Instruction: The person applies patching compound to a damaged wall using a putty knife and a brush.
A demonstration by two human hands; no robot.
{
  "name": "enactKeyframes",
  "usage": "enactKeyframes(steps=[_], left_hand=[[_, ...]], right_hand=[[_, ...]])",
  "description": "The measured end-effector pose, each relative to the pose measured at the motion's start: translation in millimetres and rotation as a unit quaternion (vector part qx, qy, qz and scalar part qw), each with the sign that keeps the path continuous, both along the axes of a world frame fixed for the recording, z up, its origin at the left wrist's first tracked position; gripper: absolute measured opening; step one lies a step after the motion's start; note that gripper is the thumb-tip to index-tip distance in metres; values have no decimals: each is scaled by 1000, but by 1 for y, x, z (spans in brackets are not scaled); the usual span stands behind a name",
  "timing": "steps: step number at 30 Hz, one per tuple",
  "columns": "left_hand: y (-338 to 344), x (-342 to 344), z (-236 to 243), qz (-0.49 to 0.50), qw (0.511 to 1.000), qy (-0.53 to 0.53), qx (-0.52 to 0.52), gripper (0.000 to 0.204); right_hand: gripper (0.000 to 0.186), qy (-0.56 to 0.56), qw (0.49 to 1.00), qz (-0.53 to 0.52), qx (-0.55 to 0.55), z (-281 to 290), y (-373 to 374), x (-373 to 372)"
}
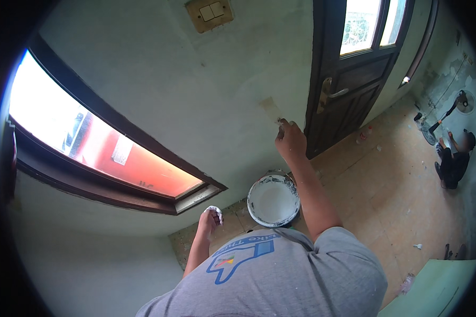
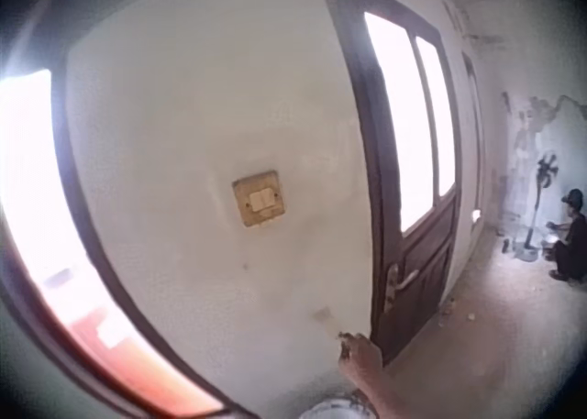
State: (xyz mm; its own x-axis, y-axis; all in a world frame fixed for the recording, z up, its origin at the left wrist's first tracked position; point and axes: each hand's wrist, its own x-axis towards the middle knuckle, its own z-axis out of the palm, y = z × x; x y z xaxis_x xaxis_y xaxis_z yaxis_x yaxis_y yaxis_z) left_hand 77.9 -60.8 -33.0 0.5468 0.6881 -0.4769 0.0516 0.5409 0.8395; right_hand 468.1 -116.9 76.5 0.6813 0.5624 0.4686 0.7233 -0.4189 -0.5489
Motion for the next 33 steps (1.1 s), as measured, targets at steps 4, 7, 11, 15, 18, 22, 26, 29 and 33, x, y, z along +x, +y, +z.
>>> enactKeyframes(steps=[4, 7, 11, 15, 18, 22, 26, 29, 33], left_hand=[[-9, 3, 15, -4, 1000, 26, 4, 25], [-10, 7, 14, 10, 1000, 25, 15, 26], [-17, 13, 17, 15, 999, -20, 44, 26], [-22, 24, 25, 38, 999, 5, 22, 19], [-26, 22, 25, 55, 998, 4, 11, 18], [-32, 21, 23, 77, 997, 24, 0, 16], [-37, 28, 21, 80, 997, 13, -5, 16], [-38, 36, 20, 68, 998, -1, -13, 15], [-41, 38, 22, 72, 997, 9, -14, 15]], right_hand=[[23, -1, 1000, 4, 4, 5, -18, -10], [22, -22, 995, 39, 86, 21, -14, -17], [21, -80, 985, 99, 116, 32, 16, -12], [21, -86, 990, 94, 55, 13, 23, -4], [22, -76, 991, 106, 24, 3, 10, -9], [22, -17, 987, 137, 87, 29, -1, -25], [23, -78, 959, 210, 175, 38, 20, -31], [24, -30, 971, 204, 120, 18, 40, -43], [23, 23, 972, 224, 69, 11, 29, -51]])
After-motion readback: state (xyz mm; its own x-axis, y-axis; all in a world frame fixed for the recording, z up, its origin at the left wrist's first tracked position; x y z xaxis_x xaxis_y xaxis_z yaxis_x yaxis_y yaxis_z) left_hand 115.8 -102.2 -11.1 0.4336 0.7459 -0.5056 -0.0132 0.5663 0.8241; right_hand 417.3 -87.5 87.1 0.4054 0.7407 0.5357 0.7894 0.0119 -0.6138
